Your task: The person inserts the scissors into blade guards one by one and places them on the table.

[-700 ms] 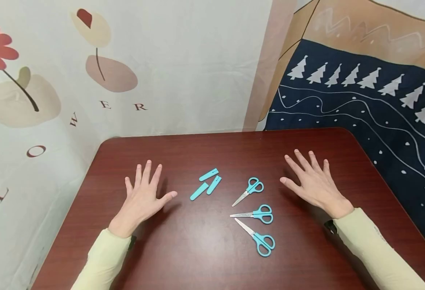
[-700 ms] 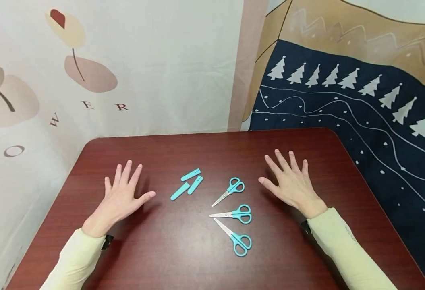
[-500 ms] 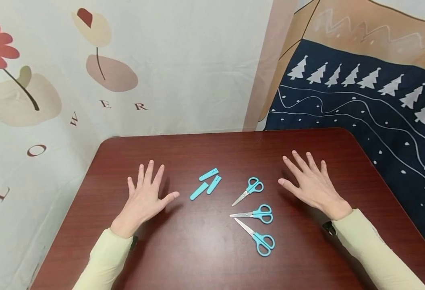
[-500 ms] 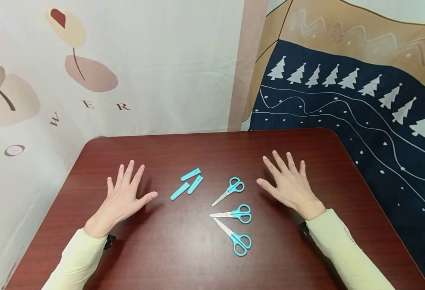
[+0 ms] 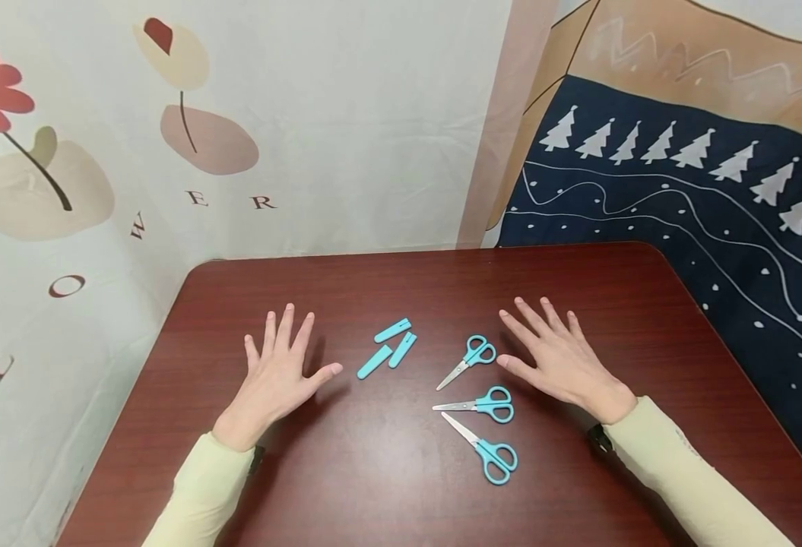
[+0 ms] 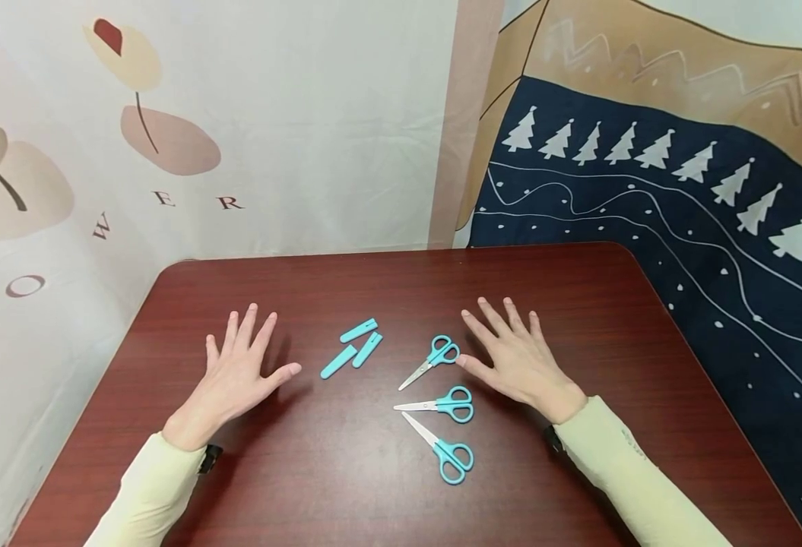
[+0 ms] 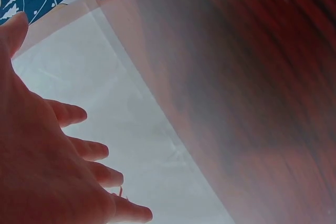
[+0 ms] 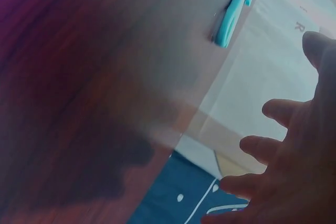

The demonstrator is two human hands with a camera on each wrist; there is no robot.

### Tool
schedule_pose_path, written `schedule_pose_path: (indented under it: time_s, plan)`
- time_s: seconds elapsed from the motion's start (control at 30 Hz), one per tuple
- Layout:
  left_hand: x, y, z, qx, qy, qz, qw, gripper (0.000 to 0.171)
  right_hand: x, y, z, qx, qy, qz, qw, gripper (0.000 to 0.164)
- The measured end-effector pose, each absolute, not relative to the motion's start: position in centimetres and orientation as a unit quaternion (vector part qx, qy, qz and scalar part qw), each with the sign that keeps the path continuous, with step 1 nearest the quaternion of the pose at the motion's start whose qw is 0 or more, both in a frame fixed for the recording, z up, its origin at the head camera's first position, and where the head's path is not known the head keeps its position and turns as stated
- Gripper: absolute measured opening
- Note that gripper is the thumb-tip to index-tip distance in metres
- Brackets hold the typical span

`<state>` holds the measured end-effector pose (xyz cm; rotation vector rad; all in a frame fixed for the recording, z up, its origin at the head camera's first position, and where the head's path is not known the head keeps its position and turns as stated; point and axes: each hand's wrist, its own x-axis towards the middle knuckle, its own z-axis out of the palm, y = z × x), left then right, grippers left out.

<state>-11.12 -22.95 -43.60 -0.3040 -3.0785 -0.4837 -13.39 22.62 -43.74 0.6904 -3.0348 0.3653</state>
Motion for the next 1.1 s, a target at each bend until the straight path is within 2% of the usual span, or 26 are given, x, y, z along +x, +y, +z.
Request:
schedule_pose_path:
  time_s: [0.23,0.53,0.87,1.1]
  plan:
    - [-10.9,-22.8,-43.6,-0.098,-0.983,-0.156,0.008,0.103,-13.7,21.0,-43.9,0.250,-0.960,0.123,0.003,0.080]
    - [-10.8,-22.9,-43.8,-0.101,-0.982,-0.162,0.006,0.103,-14.2,19.2,-44.1,0.290,-0.945,0.141,-0.056,0.082]
    - [-10.4,-22.8,-43.7,-0.101,-0.980,-0.174,0.002,0.103,-15.1,18.6,-44.7,0.330,-0.930,0.140,-0.084,0.075]
    - [-10.3,-22.5,-43.9,-0.104,-0.978,-0.179,0.008,0.103,-15.5,18.6,-44.9,0.364,-0.919,0.130,-0.082,0.068]
